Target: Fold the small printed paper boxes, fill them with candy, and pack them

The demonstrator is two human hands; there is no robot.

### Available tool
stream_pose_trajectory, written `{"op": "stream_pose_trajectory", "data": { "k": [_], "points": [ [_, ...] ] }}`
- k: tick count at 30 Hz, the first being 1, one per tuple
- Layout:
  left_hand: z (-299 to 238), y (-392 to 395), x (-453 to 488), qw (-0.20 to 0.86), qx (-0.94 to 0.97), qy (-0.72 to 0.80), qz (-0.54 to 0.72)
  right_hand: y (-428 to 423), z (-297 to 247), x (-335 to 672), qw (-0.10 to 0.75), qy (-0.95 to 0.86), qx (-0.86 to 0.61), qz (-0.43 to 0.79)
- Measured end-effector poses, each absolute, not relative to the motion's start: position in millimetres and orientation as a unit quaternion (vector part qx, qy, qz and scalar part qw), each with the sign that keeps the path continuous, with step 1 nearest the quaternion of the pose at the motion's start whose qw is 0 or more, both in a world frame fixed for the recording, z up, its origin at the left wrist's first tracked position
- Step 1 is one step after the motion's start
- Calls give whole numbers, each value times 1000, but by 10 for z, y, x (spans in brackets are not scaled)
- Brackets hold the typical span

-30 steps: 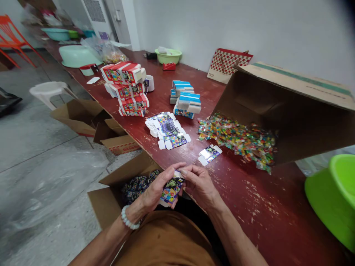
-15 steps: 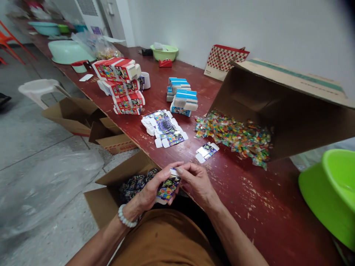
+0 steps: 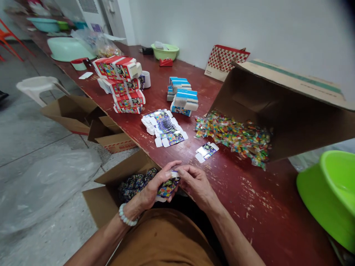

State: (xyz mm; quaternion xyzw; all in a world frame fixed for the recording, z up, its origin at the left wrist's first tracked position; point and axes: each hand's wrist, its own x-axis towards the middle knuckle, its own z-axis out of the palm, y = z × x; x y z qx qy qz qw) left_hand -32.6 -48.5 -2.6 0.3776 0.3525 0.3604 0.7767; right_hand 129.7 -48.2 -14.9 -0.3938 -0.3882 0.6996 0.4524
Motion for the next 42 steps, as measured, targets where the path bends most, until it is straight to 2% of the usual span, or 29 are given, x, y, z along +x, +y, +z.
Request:
{"op": "stream_pose_trajectory", "data": {
  "k": [6,18,26,32,37,42],
  "points": [
    [-56,-471,-350,791,341,348,369,-472,-163,1303,485,-357,-399,691],
    [-99,-523,-326,808,297,354,366,-468,-156,1342,482,-422,-431,635],
    [-61,-510,-312,824,240,374,351,-428,-132,1347,464,-329,-355,742],
    [-109,-497,-286,851,205,345,338,-449,-119,1398,460,-340,-351,742],
    [-121,-470,-269,876,160,329,316,-438,-111,1450,486,-475,-408,610],
    [-90,-442,-201,885,175,314,295,-398,-67,1510,456,-623,-446,453]
  ]
}}
